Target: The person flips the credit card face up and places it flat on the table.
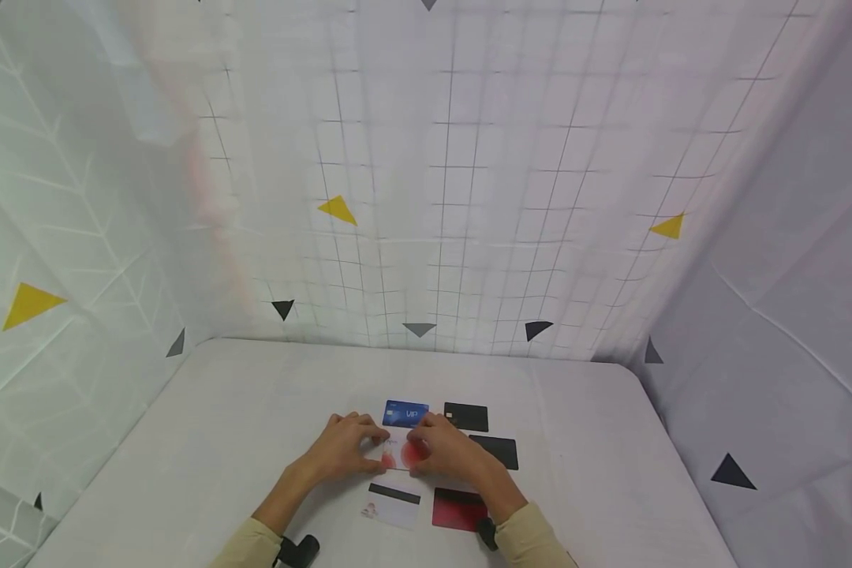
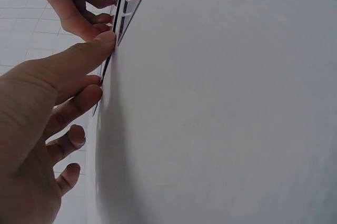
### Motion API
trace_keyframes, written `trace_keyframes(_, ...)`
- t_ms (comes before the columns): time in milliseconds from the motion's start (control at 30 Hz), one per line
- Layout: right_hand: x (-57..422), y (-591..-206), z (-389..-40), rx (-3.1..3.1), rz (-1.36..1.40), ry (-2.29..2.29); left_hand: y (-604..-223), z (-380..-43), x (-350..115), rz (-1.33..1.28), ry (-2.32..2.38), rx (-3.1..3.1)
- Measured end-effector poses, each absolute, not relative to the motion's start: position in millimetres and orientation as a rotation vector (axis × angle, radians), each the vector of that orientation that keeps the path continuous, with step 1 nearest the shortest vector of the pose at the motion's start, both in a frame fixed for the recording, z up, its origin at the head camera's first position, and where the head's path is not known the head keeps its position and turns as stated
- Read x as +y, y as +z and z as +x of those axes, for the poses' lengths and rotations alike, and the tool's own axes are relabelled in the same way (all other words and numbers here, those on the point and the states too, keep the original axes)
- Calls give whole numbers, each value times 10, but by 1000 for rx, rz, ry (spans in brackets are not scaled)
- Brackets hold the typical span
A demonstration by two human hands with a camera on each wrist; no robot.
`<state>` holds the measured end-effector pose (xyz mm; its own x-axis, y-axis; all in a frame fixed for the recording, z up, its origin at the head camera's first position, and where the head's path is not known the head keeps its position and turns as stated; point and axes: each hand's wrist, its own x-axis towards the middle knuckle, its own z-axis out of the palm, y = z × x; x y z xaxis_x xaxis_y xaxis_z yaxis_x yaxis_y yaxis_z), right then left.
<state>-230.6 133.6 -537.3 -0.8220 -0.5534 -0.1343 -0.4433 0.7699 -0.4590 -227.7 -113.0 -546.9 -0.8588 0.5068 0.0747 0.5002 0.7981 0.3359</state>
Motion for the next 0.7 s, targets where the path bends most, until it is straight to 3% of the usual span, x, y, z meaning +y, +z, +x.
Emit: trace_keyframes(700, 1381, -5288, -2248, 2709, -785, -638, -5458, -2238, -1115, 812, 541, 2954)
